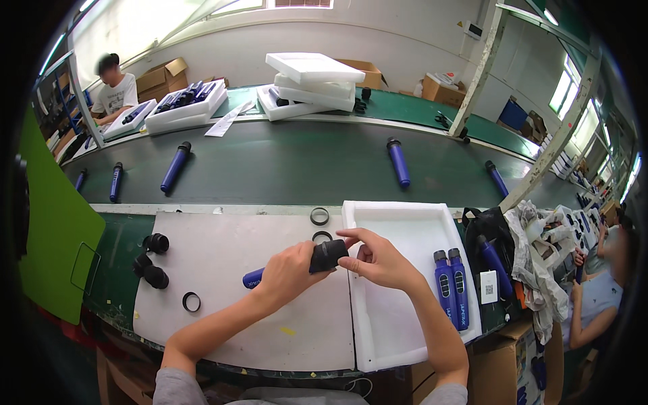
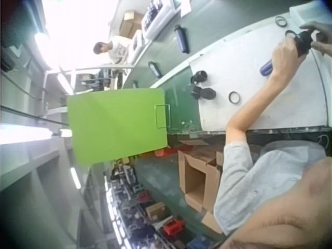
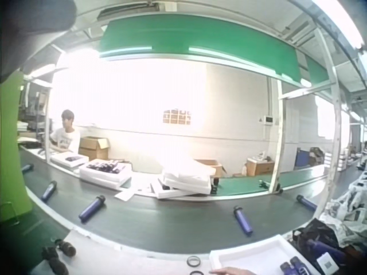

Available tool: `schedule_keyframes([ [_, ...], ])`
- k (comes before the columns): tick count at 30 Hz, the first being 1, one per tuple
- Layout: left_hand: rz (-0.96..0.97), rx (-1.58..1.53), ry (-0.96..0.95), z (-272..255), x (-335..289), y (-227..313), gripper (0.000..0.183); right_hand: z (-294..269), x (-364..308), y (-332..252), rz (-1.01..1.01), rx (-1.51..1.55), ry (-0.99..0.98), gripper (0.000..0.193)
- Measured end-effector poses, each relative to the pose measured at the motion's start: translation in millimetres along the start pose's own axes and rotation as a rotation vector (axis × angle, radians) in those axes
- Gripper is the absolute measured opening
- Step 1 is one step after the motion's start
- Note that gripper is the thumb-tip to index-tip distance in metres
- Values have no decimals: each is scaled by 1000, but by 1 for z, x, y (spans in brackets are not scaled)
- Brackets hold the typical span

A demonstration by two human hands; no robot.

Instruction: The person assembles blue microphones by screwing black mesh heads onto the cylindrical bodies. They handle the components one at a time, picking up a body and a head, aligning them, and tightening the connection. The finished microphones are placed on the green conveyor belt.

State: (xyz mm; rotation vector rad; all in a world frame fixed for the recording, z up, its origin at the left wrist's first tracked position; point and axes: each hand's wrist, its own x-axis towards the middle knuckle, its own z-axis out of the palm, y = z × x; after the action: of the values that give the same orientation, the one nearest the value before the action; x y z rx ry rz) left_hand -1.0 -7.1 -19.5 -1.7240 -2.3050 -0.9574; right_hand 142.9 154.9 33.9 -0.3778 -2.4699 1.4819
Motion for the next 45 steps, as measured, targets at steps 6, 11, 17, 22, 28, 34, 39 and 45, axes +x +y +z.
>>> schedule_keyframes([
  [6, 13, 8, -4, 5, 0, 0, 42, -1, 4, 28, 9, -229, -45, 39],
  [11, -45, -19, -10, 2, 1, 1, 43, -2, 2, 9, 47, -61, -34, 38],
  [17, -34, -33, 4, 5, -2, -3, 43, 0, 2, 8, -36, -86, -59, 37],
  [22, -37, -9, -4, 6, 0, -4, 44, 4, 5, 15, -76, -140, -32, 34],
  [28, -36, 7, -13, 7, -4, -1, 45, 6, 6, 18, -89, -259, 12, 29],
  [34, -15, 1, -3, 8, -2, -2, 43, 4, 4, 19, -48, -180, 6, 30],
  [39, -42, 4, 0, 10, -3, -2, 40, 1, 2, 13, -48, -22, -52, 33],
  [45, -10, 24, 15, 11, -4, 0, 39, 6, 7, 27, 104, -137, -27, 33],
])
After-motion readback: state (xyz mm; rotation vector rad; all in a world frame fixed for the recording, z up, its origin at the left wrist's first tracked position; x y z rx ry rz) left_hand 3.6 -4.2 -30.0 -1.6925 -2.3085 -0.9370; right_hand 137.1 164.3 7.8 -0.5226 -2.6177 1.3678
